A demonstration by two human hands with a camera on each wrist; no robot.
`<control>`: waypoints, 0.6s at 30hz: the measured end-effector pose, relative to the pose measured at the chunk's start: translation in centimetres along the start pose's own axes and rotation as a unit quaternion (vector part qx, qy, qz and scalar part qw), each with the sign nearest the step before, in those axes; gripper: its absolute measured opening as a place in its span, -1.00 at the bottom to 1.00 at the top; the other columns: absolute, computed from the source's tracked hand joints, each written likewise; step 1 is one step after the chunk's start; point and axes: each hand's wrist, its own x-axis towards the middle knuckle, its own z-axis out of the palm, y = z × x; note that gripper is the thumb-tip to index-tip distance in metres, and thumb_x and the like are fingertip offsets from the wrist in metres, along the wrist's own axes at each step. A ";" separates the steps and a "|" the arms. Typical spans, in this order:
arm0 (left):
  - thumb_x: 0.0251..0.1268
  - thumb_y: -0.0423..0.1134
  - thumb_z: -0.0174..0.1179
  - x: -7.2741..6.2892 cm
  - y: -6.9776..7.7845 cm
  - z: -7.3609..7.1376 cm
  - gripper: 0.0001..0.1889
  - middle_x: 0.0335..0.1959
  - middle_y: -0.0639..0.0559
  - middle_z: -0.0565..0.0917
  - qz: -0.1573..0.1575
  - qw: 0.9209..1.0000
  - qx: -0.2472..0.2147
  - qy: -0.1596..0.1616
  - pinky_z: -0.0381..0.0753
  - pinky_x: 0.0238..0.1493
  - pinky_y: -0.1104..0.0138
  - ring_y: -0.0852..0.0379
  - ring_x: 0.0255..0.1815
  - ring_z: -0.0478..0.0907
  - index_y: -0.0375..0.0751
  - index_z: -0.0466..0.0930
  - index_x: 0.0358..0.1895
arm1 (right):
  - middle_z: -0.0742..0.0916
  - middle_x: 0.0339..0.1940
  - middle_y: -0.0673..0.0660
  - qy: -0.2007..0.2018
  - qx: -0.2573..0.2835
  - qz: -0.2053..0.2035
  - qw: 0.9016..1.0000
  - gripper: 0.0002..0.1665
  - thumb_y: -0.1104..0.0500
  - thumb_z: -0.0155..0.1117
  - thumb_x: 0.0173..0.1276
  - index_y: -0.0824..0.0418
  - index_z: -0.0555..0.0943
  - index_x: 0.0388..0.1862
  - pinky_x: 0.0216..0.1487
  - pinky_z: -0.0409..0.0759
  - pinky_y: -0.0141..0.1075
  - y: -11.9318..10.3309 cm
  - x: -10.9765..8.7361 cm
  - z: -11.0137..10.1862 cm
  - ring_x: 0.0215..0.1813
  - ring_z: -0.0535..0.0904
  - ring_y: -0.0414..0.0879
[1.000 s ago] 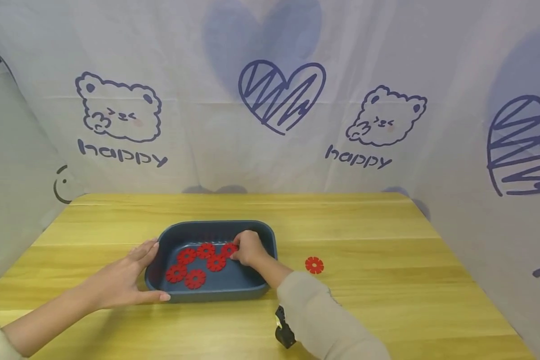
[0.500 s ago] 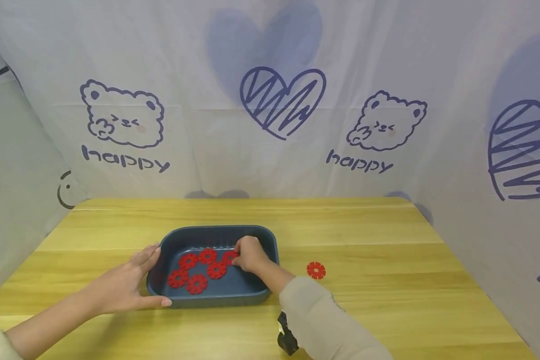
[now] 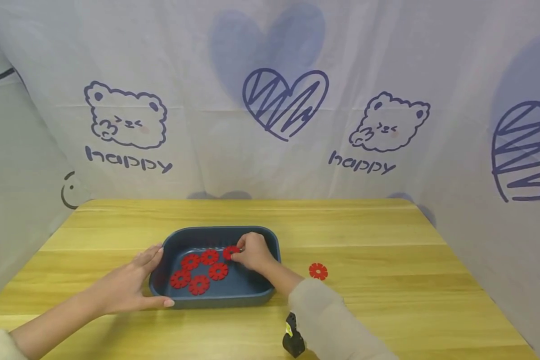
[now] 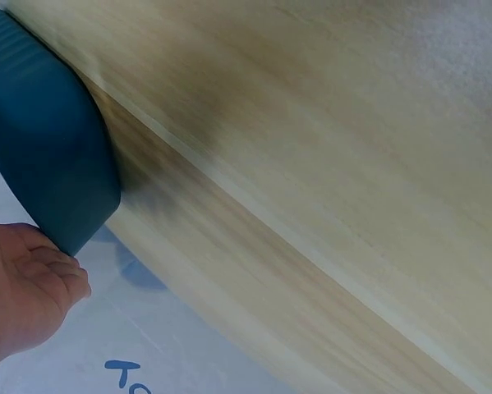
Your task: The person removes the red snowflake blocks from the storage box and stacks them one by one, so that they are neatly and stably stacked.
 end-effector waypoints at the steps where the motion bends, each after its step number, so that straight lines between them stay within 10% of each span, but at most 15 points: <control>1: -0.16 0.50 0.13 0.0 0.1 0.0 0.21 0.37 -0.47 0.14 0.000 1.000 0.000 0.001 0.39 0.15 -0.14 -0.44 0.33 0.16 -0.57 0.15 0.32 | 0.65 -0.40 0.14 0.005 0.000 -0.009 1.000 -0.77 0.24 0.44 0.04 0.35 0.65 -0.35 -0.32 0.51 -0.38 0.0 -0.1 -0.2 -0.35 0.51 -0.11; 18: -0.18 0.49 0.16 0.1 0.2 0.2 0.21 0.34 -0.49 0.19 0.002 1.000 0.000 0.014 0.44 0.08 -0.15 -0.49 0.29 0.21 -0.57 0.18 0.30 | 0.63 -0.29 0.24 0.043 0.073 -0.106 0.991 -0.75 0.25 0.38 0.11 0.33 0.63 -0.22 -0.16 0.56 -0.13 0.5 -2.1 -2.5 -0.22 0.52 0.12</control>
